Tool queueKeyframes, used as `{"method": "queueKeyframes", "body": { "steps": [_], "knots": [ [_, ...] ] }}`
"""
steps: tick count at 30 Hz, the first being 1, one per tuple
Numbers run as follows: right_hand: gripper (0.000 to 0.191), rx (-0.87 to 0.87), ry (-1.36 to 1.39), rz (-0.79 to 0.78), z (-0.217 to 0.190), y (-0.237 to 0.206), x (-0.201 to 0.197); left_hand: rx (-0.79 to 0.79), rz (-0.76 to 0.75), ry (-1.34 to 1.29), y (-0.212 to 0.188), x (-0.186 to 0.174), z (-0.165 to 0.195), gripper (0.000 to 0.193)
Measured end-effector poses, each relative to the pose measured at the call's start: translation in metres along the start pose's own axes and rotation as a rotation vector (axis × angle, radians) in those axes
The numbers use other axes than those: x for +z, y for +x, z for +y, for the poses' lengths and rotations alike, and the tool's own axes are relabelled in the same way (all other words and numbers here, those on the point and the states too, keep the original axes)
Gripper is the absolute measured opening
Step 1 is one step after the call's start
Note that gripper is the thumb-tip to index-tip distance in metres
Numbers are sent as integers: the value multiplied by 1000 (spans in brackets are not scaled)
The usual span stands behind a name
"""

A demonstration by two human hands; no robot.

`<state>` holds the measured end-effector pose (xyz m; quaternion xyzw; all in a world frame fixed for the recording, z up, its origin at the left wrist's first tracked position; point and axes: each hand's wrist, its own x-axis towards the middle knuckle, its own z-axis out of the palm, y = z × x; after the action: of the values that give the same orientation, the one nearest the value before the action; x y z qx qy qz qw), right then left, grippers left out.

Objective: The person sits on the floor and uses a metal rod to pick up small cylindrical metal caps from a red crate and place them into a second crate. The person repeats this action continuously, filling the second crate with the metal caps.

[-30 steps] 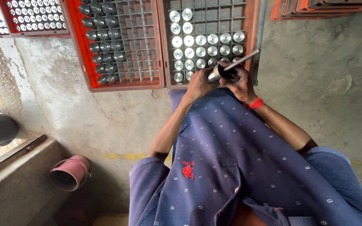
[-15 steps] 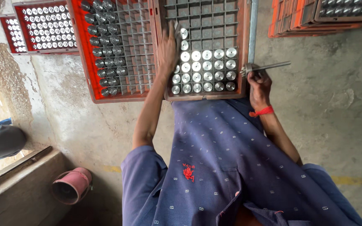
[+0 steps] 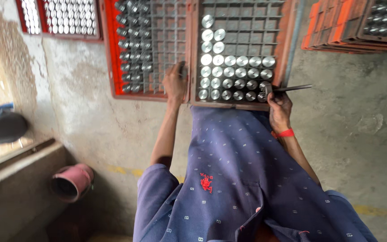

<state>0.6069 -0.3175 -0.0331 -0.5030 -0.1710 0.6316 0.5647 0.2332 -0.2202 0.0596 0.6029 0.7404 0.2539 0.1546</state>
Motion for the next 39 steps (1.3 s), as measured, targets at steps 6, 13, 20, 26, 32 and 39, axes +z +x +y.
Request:
{"method": "queueKeyframes", "body": {
  "steps": [6, 13, 20, 26, 32, 39],
  "knots": [
    [29, 72, -12, -63, 0, 1, 19, -310, 101, 613, -16, -77, -97, 48],
    [40, 134, -46, -136, 13, 13, 56, -398, -41, 516, -10, -90, -129, 43],
    [40, 153, -74, -147, 20, -1, 55, -414, -91, 106, -32, -155, -130, 52],
    [41, 143, -148, -152, 26, -3, 58, -247, 94, -1307, -43, -147, -113, 49],
    [44, 98, -288, -306, 0, -12, 93, -359, -298, -687, -62, 27, -19, 8],
    [49, -19, -297, -338, -61, -36, 120, -43, -456, -489, -87, 42, 95, 40]
  ]
}}
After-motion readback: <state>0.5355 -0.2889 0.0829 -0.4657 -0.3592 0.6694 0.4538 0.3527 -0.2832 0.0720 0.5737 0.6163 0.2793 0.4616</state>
